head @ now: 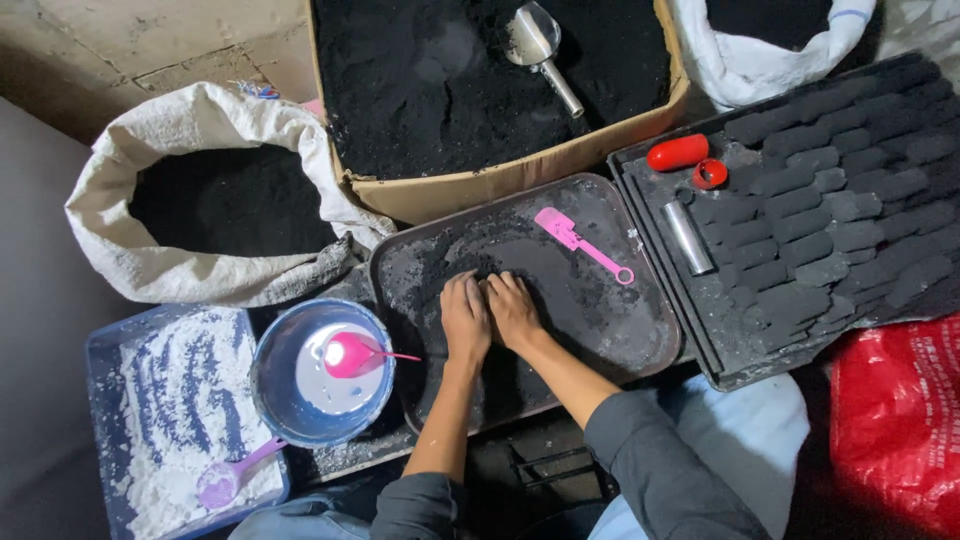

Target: Mixing and pressing charcoal powder in a tray using hands to prepare a mixture.

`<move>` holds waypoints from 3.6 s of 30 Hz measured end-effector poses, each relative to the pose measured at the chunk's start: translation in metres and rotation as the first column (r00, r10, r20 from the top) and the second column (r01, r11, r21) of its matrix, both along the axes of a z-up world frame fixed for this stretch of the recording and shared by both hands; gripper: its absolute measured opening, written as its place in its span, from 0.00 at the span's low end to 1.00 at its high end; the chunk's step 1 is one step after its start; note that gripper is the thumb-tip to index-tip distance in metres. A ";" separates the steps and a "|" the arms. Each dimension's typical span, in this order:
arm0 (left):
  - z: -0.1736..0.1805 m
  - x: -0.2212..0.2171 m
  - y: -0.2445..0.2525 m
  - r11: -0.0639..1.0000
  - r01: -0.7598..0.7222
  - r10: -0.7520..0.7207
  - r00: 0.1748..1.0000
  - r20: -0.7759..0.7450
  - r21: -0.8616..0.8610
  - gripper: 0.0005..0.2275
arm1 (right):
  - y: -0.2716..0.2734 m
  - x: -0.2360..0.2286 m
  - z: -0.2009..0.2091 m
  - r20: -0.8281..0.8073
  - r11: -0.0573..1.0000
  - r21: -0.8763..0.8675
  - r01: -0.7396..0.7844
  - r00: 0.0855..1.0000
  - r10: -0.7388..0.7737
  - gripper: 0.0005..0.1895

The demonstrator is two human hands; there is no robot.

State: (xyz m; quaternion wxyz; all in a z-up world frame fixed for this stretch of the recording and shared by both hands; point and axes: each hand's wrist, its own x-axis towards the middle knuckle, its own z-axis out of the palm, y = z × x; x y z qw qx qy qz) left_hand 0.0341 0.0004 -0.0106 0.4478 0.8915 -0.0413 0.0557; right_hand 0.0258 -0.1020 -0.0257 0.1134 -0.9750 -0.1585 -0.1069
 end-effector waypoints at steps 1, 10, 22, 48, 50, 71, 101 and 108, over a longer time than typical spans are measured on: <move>0.005 0.001 0.003 1.000 -0.001 0.001 1.000 -0.001 0.003 0.14 | 0.002 0.003 -0.009 -0.001 1.000 0.003 -0.001 1.000 0.001 0.11; 0.024 -0.040 0.012 0.988 -0.011 0.006 0.999 0.035 0.151 0.13 | -0.012 -0.051 0.077 -0.482 0.971 0.201 0.131 0.876 -0.019 0.50; 0.040 -0.100 -0.006 0.958 -0.209 0.177 0.970 -0.165 -0.199 0.20 | -0.022 0.014 0.046 -0.433 0.538 0.784 0.308 0.893 0.119 0.25; 0.004 -0.017 0.007 0.985 0.039 -0.025 0.997 0.079 -0.170 0.26 | 0.010 -0.022 0.000 -0.073 0.995 0.083 0.053 0.996 -0.047 0.26; -0.008 -0.012 0.006 0.983 -0.028 0.046 0.994 0.095 -0.183 0.24 | 0.009 -0.013 -0.020 -0.008 0.988 0.141 0.063 0.998 -0.063 0.21; 0.023 -0.043 0.025 0.972 -0.125 0.170 0.959 0.228 -0.199 0.13 | -0.001 -0.062 0.073 -0.409 0.837 0.404 0.368 0.892 -0.195 0.28; -0.016 -0.005 0.004 0.977 -0.129 0.180 0.923 0.339 -0.168 0.11 | 0.013 -0.019 -0.003 0.041 0.944 0.321 0.071 0.995 -0.089 0.02; -0.035 0.000 0.009 0.979 -0.153 0.188 0.939 0.290 -0.138 0.13 | 0.011 -0.001 -0.010 0.132 0.914 0.404 0.031 0.987 -0.092 0.05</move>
